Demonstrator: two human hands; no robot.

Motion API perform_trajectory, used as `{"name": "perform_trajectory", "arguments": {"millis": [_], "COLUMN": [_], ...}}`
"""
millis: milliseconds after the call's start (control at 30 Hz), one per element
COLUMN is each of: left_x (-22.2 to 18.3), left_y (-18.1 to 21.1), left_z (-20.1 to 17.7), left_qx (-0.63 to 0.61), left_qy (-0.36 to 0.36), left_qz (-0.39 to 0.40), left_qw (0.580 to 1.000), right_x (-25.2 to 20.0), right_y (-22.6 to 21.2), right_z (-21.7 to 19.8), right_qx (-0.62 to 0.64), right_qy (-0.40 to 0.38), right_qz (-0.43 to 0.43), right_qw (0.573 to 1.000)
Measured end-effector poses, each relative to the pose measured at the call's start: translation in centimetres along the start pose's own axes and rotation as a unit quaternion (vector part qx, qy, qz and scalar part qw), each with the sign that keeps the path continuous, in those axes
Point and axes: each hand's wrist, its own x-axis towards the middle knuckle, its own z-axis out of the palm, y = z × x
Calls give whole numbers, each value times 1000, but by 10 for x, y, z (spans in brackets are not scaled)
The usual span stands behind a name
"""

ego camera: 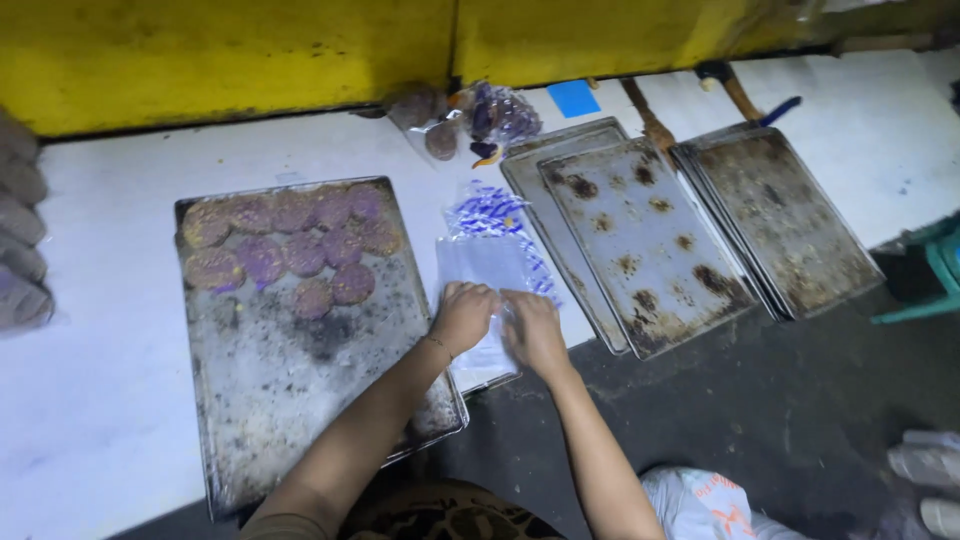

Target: A person is seen packing purple-colored cookies from a large metal baking tray into small clear plastic bags at a bakery workstation.

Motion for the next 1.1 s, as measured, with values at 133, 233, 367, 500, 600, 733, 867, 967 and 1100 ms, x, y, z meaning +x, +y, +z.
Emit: {"name": "perform_trajectory", "arguments": {"millis": [133, 233, 367, 500, 600, 733, 867, 967, 1100], "left_x": [-51, -94, -174, -254, -304, -364, -376, -378, -371], "left_y": [2, -16, -15, -10, -24, -129, -150, -149, -135], "left_z": [-98, -125, -180, -228, -236, -217, -212, -233, -263], "left_qx": [-223, -201, -312, -355, -309, -87, -44, -86, -236], "left_qy": [73, 202, 193, 128, 6, 206, 241, 192, 127], "left_qz": [24, -102, -173, -223, -167, -262, -210, -200, -213], "left_qw": [972, 953, 914, 899, 936, 939, 947, 957, 940], "right_x": [37, 40, 46, 51, 57, 40, 80, 104, 55], "right_y": [-41, -86, -168, -208, -225, -304, -314, -267, -265], "right_z": [-13, 9, 16, 61, 78, 14, 38, 82, 107], "right_qx": [197, 322, 336, 402, 400, 196, -37, -165, 157], "right_qy": [-5, -76, -123, -157, -126, -274, -160, -181, 24], "right_qz": [83, 82, 78, -46, -94, -370, -388, -365, -226], "right_qw": [977, 940, 930, 901, 903, 866, 907, 898, 961]}}
